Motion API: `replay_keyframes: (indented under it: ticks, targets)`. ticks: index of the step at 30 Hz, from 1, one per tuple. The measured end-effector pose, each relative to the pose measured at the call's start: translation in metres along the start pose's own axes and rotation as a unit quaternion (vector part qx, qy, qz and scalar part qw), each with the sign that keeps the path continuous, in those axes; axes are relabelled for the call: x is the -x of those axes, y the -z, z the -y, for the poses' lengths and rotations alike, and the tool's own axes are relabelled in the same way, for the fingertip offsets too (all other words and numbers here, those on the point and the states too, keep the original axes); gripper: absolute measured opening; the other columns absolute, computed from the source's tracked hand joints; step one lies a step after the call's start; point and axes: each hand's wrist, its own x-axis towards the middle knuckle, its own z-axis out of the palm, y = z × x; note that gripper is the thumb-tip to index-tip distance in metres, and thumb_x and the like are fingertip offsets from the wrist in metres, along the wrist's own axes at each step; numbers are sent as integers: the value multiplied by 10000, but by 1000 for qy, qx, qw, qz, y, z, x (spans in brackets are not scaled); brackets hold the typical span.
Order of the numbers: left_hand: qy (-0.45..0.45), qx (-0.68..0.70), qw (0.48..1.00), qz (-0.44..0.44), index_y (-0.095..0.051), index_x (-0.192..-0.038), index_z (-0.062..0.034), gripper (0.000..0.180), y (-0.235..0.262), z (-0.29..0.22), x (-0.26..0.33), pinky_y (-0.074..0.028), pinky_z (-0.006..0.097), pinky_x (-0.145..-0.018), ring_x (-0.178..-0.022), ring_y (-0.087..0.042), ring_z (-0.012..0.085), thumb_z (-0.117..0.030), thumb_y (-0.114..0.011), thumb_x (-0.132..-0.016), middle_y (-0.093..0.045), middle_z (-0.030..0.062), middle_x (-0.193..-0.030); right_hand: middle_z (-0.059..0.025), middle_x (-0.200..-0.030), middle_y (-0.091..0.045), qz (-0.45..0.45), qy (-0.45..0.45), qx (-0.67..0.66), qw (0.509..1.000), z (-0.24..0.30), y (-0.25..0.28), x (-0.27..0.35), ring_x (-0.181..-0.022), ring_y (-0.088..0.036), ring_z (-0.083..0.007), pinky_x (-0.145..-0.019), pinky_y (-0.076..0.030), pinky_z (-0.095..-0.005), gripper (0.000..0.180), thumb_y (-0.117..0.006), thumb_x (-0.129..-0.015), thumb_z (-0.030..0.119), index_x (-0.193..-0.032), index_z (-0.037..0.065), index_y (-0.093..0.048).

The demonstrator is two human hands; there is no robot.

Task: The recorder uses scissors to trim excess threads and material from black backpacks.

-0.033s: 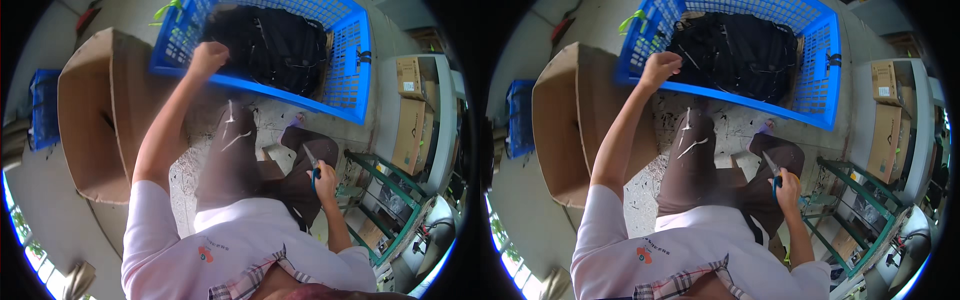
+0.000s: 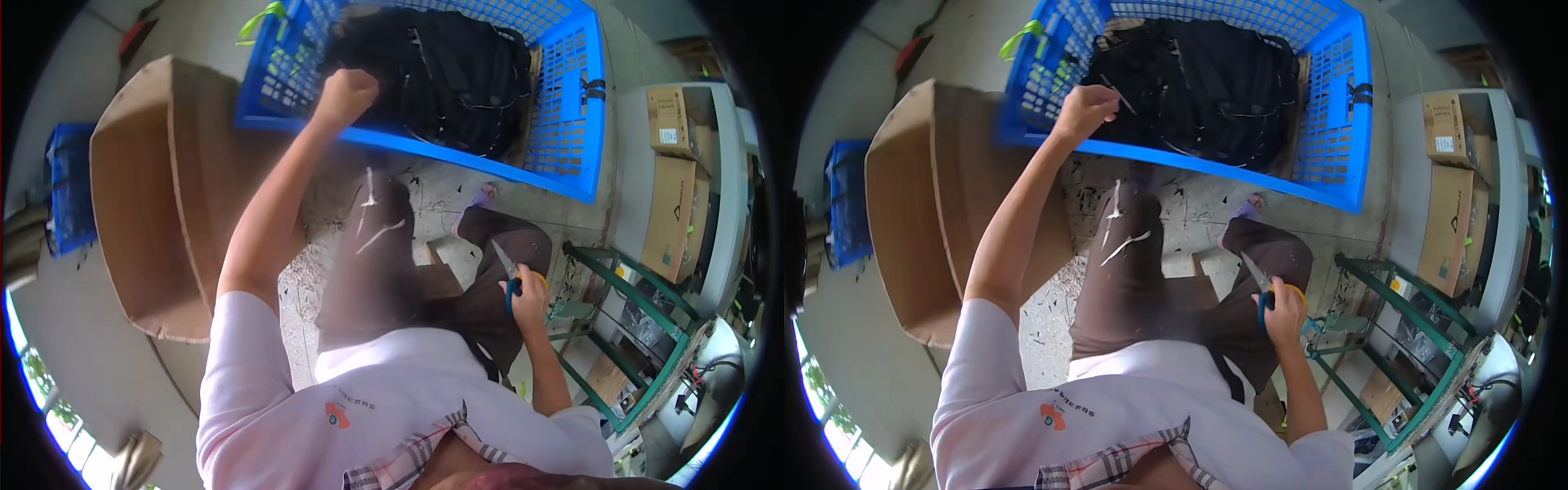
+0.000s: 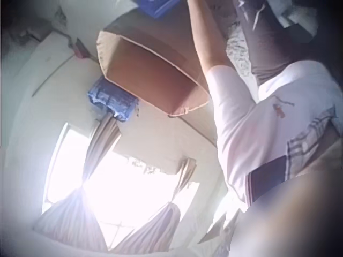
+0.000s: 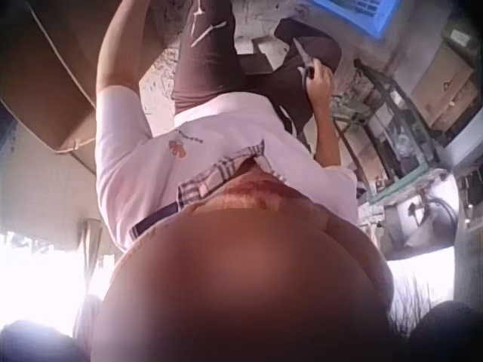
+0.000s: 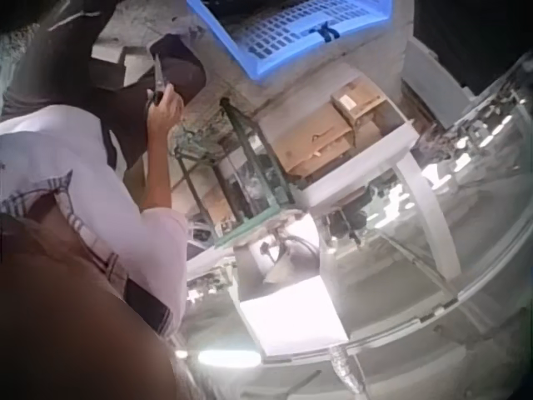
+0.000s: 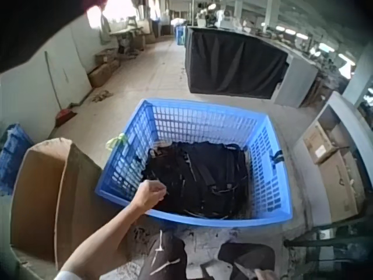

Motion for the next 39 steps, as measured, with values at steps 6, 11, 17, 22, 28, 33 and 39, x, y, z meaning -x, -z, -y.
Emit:
replay_keyframes:
  ticks: [6, 11, 17, 22, 28, 33, 39]
  targets:
    - [2, -102, 990, 101, -620, -877, 63, 223, -142, 16, -108, -499, 268, -582, -567, -609, 183, -112, -603, -740, -629, 130, -702, -54, -648, -452, -73, -140, -38, 987, -8, 2, 2, -561, -492, -214, -475, -400, -306, 443, -729, -648, 159, -1029, 28, -545]
    - [297, -162, 941, -30, -584, -930, 69, 489, -238, 42, -178, -477, 329, -746, -867, -584, 265, -327, -701, -668, -586, 165, -947, -16, -625, -410, -56, -129, -37, 989, -12, 7, -10, -476, -429, -166, -423, -366, -300, 441, -742, -615, 138, -1004, 30, -564]
    - [329, -361, 865, -116, -326, -1200, 93, 1012, -274, 40, -195, -438, 350, -805, -1065, -459, 239, -480, -786, -503, -461, 156, -1134, -86, -662, -469, -27, -181, -43, 982, -16, 13, -9, -521, -479, -250, -456, -378, -331, 472, -740, -612, 158, -1020, 25, -543]
    - [391, -227, 892, -19, -357, -1167, 106, 888, -250, 52, -213, -473, 346, -796, -955, -590, 264, -328, -797, -529, -591, 149, -1004, -81, -652, -465, -61, -161, -55, 983, -21, 9, -8, -514, -480, -239, -451, -386, -317, 480, -743, -602, 137, -1021, 17, -543]
    - [390, 429, 813, -47, -558, -921, 19, 329, -213, 38, -185, -496, 404, -715, -791, -600, 265, -142, -682, -662, -609, 120, -838, -21, -614, -430, -74, -177, -117, 975, -20, 11, -9, -493, -438, -159, -451, -383, -275, 458, -742, -607, 109, -1015, 18, -555]
    - [248, 605, 756, -34, -570, -991, -53, 248, -116, -65, -41, -494, 366, -745, -860, -592, 238, -174, -547, -776, -601, 90, -934, -28, -654, -485, -97, -258, -232, 933, -38, 6, -28, -571, -476, -126, -492, -402, -265, 436, -728, -655, 104, -1042, 19, -544]
    - [261, 643, 719, 44, -455, -1183, -10, 511, -107, -102, 183, -348, 411, -971, -1099, -467, 252, -241, -646, -769, -520, 80, -1170, -31, -876, -561, -152, -146, -795, 569, -16, 50, -86, -768, -520, -93, -700, -436, -221, 449, -626, -793, 168, -1172, 17, -440]
